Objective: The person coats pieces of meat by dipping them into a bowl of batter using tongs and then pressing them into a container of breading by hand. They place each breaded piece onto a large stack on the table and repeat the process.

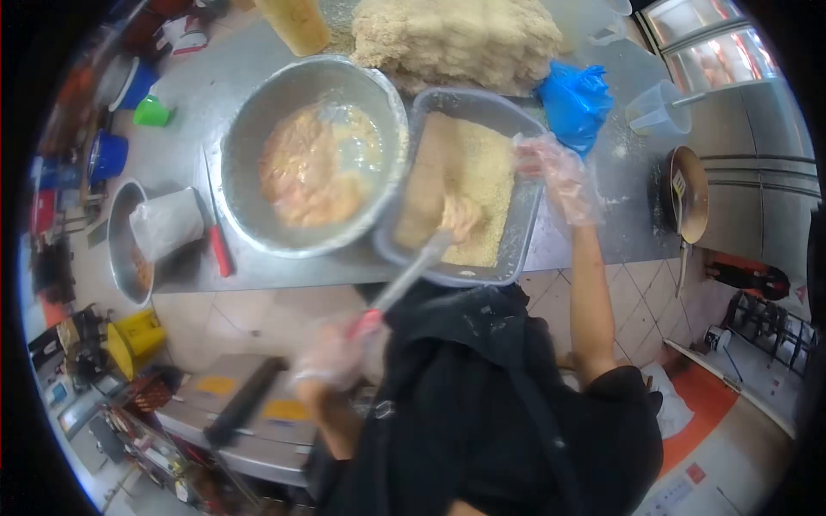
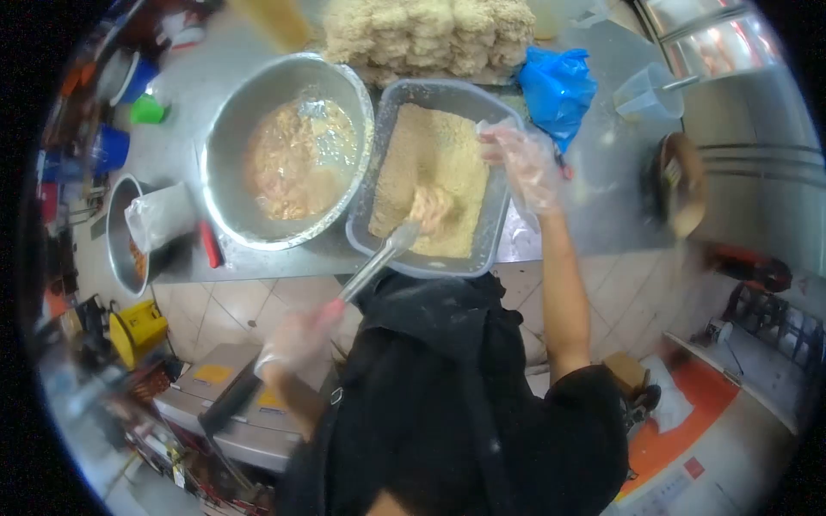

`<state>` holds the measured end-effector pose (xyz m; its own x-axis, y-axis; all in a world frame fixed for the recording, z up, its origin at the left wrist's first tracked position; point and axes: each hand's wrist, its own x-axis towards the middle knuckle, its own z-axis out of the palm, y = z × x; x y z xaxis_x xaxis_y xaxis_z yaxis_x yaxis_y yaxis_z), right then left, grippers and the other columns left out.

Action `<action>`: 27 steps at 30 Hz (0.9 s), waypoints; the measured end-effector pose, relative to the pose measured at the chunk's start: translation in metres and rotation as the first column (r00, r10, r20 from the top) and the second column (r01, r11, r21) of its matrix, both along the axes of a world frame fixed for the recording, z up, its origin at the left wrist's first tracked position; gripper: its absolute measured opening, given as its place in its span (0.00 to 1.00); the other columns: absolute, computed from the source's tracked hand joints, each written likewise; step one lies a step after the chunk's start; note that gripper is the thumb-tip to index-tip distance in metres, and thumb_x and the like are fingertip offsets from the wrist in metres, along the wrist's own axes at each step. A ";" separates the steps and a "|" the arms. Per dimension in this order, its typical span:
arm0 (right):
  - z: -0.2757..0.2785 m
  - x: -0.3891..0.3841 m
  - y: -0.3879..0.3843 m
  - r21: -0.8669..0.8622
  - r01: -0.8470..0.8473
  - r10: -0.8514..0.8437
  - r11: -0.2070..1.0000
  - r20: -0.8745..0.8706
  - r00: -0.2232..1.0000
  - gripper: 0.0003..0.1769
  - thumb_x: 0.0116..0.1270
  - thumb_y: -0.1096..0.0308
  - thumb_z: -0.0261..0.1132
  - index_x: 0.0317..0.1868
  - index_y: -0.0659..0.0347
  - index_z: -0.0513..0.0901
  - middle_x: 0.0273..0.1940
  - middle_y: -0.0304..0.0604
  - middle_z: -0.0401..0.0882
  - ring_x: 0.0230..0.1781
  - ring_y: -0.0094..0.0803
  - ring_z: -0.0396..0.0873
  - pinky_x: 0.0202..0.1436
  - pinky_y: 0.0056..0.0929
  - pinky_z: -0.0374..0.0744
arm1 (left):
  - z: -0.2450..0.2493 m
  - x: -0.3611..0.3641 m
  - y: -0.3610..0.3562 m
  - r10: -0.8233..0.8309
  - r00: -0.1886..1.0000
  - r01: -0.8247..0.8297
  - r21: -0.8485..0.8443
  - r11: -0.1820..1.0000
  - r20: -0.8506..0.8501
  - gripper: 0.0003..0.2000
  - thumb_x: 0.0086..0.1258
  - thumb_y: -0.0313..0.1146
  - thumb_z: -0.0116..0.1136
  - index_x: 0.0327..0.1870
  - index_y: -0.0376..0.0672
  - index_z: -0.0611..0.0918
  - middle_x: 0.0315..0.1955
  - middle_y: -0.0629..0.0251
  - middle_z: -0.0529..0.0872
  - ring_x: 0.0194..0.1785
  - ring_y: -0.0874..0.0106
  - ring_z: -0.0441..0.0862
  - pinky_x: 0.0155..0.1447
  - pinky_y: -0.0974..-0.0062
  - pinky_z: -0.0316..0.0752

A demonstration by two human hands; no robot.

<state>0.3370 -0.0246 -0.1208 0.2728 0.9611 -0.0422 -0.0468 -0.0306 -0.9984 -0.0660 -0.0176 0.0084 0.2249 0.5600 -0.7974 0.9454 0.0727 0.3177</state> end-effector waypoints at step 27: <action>-0.030 -0.088 0.093 -0.744 -0.370 0.493 0.556 -0.064 0.868 0.28 0.74 0.56 0.60 0.71 0.55 0.71 0.71 0.52 0.68 0.76 0.42 0.60 0.80 0.37 0.58 | -0.028 -0.052 0.001 0.348 0.872 -0.431 0.202 0.879 0.344 0.15 0.75 0.44 0.58 0.50 0.42 0.84 0.21 0.75 0.74 0.25 0.82 0.67 0.30 0.77 0.64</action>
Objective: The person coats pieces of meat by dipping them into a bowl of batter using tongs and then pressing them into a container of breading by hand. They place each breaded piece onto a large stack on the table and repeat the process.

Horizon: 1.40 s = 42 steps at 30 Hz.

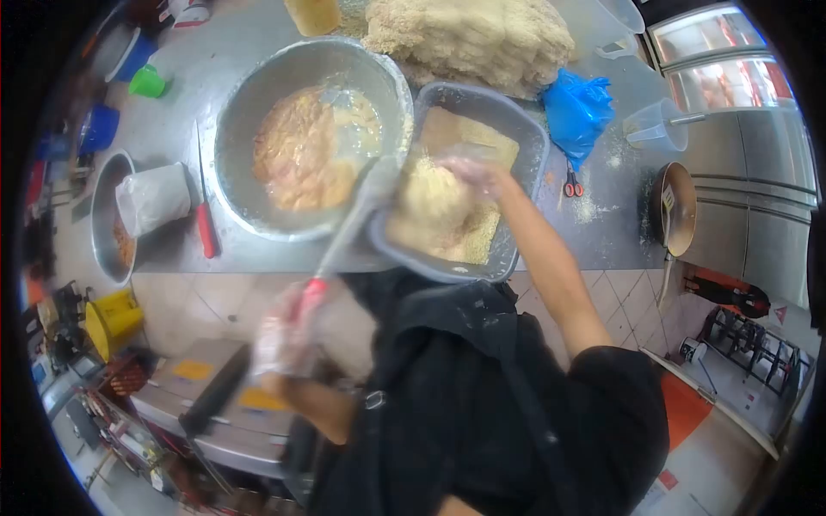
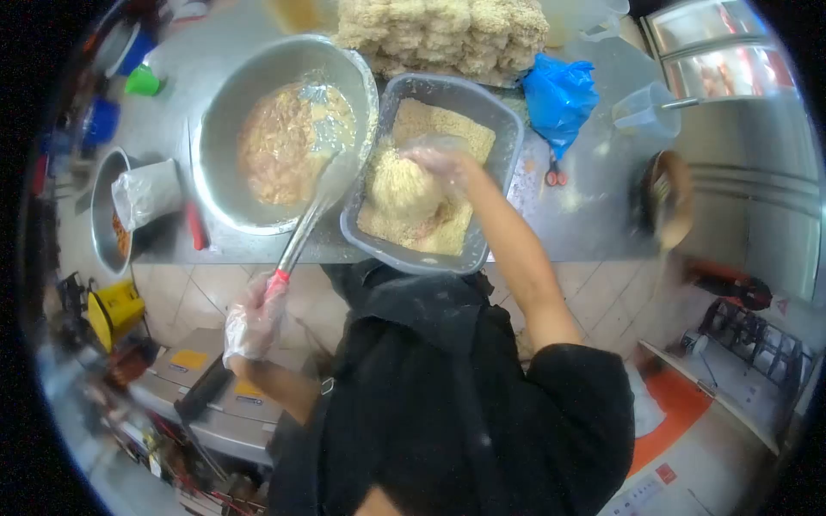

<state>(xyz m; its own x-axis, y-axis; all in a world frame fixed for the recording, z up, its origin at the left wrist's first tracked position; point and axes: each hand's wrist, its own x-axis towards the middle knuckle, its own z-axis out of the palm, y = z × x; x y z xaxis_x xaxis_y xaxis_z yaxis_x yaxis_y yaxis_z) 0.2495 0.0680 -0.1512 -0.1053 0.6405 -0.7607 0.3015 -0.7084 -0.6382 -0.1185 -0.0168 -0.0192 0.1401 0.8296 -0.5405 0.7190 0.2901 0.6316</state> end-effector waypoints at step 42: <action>-0.014 0.021 -0.073 0.154 -0.375 0.286 0.914 0.411 0.866 0.44 0.54 0.45 0.77 0.64 0.68 0.78 0.61 0.56 0.80 0.59 0.45 0.79 0.64 0.38 0.76 | -0.045 0.002 0.022 0.026 0.983 -0.030 -0.016 0.999 -0.180 0.22 0.75 0.52 0.57 0.51 0.40 0.84 0.22 0.64 0.79 0.27 0.75 0.74 0.35 0.70 0.71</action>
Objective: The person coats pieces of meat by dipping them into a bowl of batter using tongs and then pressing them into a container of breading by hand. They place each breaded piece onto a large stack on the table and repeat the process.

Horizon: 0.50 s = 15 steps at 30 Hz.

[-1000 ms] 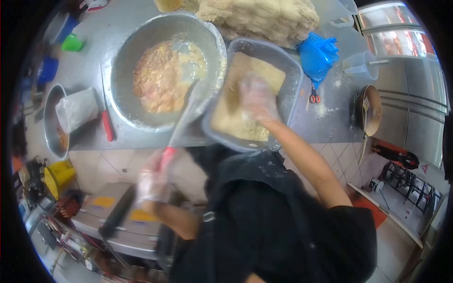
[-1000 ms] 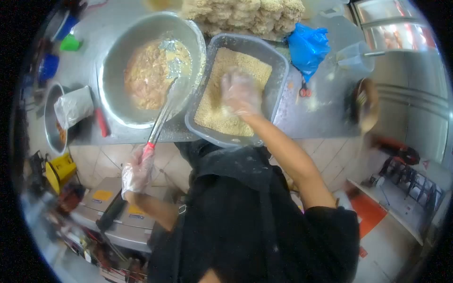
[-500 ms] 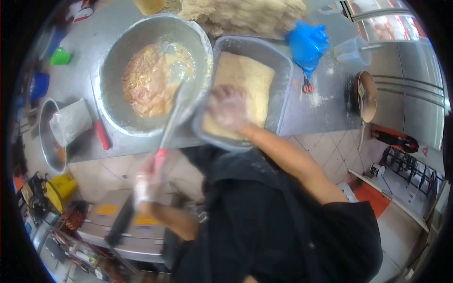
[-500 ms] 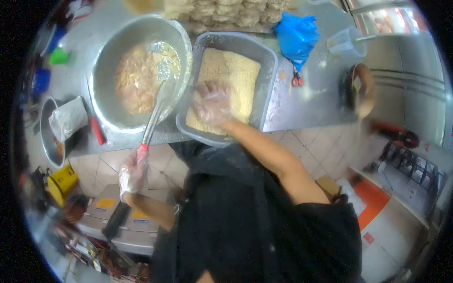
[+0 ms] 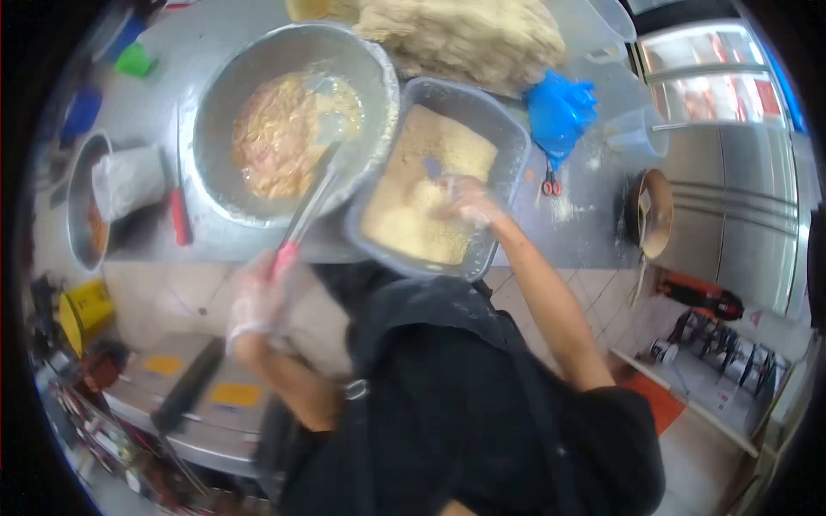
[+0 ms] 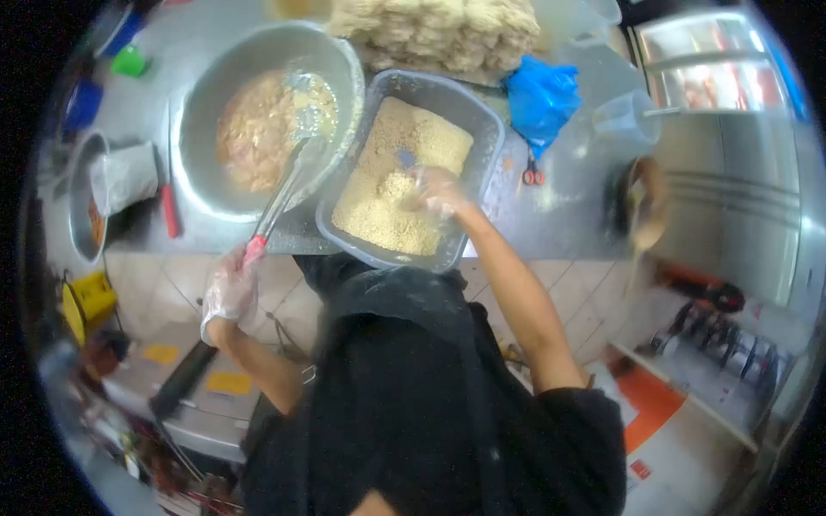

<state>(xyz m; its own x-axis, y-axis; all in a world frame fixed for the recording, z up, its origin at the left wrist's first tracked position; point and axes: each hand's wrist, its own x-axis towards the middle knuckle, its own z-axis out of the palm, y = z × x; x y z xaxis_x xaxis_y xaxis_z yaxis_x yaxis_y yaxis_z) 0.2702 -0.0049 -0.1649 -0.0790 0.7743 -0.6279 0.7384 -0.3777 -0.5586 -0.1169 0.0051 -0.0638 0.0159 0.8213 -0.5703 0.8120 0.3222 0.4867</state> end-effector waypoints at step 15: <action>0.063 -0.050 -0.027 0.558 -0.018 -0.104 0.830 0.186 0.977 0.25 0.65 0.51 0.67 0.56 0.60 0.83 0.45 0.54 0.86 0.47 0.47 0.85 0.52 0.36 0.81 | 0.009 0.007 -0.005 -0.055 0.998 0.055 0.111 0.992 0.001 0.22 0.76 0.51 0.56 0.49 0.37 0.83 0.23 0.59 0.76 0.29 0.70 0.70 0.38 0.67 0.71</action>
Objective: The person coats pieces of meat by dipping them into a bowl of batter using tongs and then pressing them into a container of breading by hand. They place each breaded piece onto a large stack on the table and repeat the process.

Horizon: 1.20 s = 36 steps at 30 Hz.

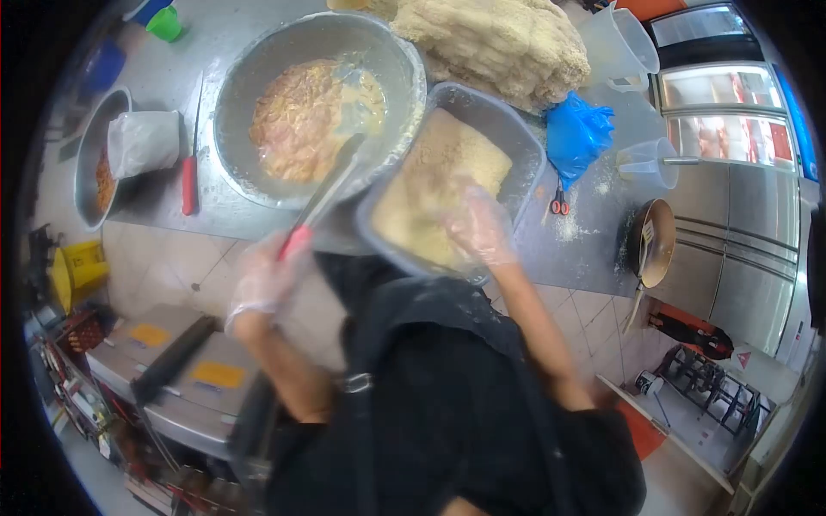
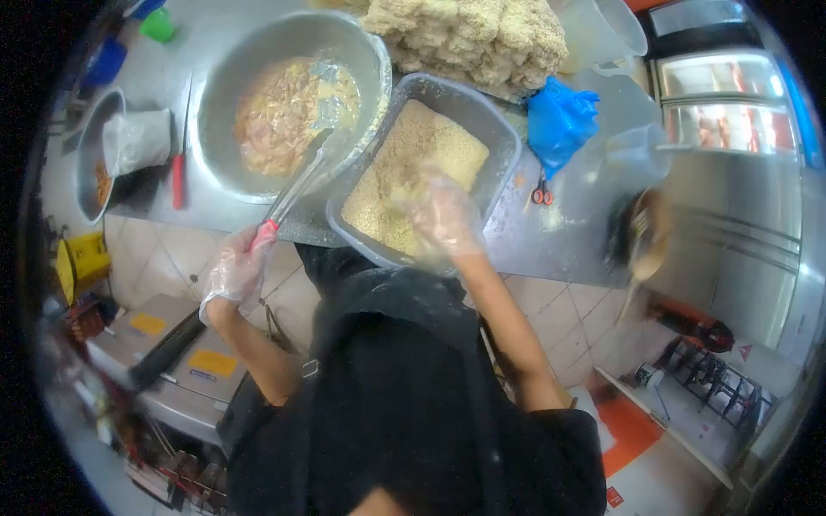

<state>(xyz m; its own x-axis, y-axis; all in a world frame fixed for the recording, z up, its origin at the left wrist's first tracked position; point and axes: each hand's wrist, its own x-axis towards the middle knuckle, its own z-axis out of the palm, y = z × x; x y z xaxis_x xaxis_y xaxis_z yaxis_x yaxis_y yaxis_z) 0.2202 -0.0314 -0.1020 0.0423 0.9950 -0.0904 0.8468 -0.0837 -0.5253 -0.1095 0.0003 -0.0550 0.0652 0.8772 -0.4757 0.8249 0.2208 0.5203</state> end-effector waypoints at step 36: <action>-0.109 -0.001 0.082 0.094 0.102 -0.124 0.990 0.271 0.955 0.35 0.76 0.43 0.45 0.63 0.68 0.75 0.68 0.64 0.67 0.71 0.56 0.62 0.74 0.59 0.57 | 0.014 0.013 0.013 0.077 0.997 -0.078 -0.073 0.994 -0.012 0.27 0.75 0.56 0.54 0.52 0.37 0.83 0.23 0.58 0.76 0.29 0.68 0.73 0.39 0.66 0.72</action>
